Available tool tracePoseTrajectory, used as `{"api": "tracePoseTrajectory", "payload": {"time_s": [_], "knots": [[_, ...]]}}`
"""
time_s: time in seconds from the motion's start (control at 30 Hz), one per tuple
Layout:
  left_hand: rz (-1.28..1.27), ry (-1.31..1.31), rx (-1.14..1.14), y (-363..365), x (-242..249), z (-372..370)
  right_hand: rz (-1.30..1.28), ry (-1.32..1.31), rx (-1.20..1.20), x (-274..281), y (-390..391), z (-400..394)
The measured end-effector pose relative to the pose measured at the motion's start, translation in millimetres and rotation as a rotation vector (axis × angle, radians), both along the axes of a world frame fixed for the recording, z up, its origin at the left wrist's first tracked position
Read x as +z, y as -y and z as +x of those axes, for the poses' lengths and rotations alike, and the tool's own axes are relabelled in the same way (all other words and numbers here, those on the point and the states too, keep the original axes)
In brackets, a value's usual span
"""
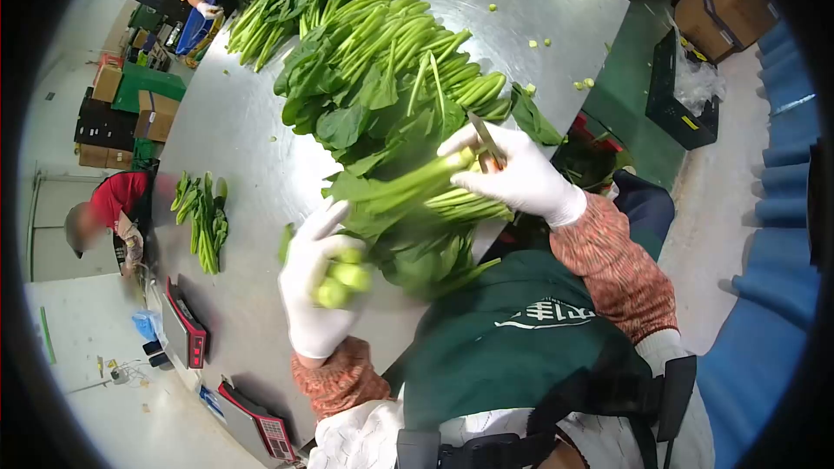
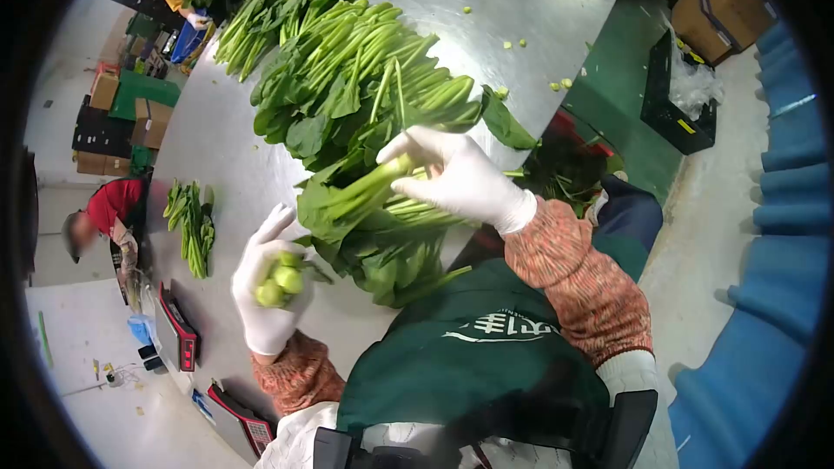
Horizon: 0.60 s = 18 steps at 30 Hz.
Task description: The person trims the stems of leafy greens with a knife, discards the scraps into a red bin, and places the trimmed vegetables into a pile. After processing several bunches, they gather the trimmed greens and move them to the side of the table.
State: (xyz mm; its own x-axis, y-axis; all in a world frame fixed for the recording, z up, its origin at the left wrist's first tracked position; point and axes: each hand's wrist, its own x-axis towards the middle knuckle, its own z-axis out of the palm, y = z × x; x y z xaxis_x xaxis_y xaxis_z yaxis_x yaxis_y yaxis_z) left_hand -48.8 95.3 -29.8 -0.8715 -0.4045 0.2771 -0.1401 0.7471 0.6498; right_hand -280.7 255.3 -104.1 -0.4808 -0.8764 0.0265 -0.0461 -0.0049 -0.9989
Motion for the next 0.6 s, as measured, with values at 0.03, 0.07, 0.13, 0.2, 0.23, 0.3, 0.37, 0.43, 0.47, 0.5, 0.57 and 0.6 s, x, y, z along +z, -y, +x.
{"api": "tracePoseTrajectory", "payload": {"time_s": [0.03, 0.07, 0.13, 0.2, 0.23, 0.3, 0.37, 0.43, 0.47, 0.5, 0.57, 0.6], "knots": [[-0.051, -0.007, -0.076, -6.3, 2.2, -12.6, -0.035, -0.019, 0.025, 14.7, -2.3, 5.5], [-0.040, 0.002, -0.141, -12.5, 2.9, -23.5, -0.104, 0.028, 0.039, 24.3, -2.2, 12.9], [-0.069, 0.010, -0.244, -24.8, 5.8, -42.8, -0.179, -0.016, 0.024, 39.7, -5.1, 23.6], [0.073, -0.028, -0.269, -35.5, 2.1, -56.1, -0.158, -0.044, -0.049, 50.0, -14.1, 27.8], [0.156, -0.040, -0.255, -37.3, 0.8, -59.4, -0.104, -0.081, -0.089, 59.5, -19.9, 26.9], [0.244, -0.027, -0.305, -34.4, -5.9, -63.4, -0.161, -0.282, -0.139, 55.4, -28.9, 23.8], [0.195, 0.027, -0.339, -37.8, 1.9, -71.1, -0.150, -0.477, -0.170, 53.8, -43.3, 18.4], [0.176, 0.081, -0.361, -40.9, 4.6, -76.8, -0.081, -0.671, -0.171, 56.6, -60.3, 6.3], [0.179, 0.107, -0.371, -41.2, 4.5, -80.2, -0.097, -0.758, -0.211, 53.1, -65.3, 0.3], [0.182, 0.132, -0.382, -41.7, 4.3, -82.8, -0.062, -0.777, -0.313, 44.7, -72.6, -6.7], [0.270, 0.171, -0.403, -35.6, 7.2, -83.3, 0.149, -0.586, -0.407, 37.2, -97.1, -31.2], [0.304, 0.186, -0.441, -30.6, 8.7, -83.8, 0.216, -0.740, -0.467, 28.6, -103.0, -37.7]]}}
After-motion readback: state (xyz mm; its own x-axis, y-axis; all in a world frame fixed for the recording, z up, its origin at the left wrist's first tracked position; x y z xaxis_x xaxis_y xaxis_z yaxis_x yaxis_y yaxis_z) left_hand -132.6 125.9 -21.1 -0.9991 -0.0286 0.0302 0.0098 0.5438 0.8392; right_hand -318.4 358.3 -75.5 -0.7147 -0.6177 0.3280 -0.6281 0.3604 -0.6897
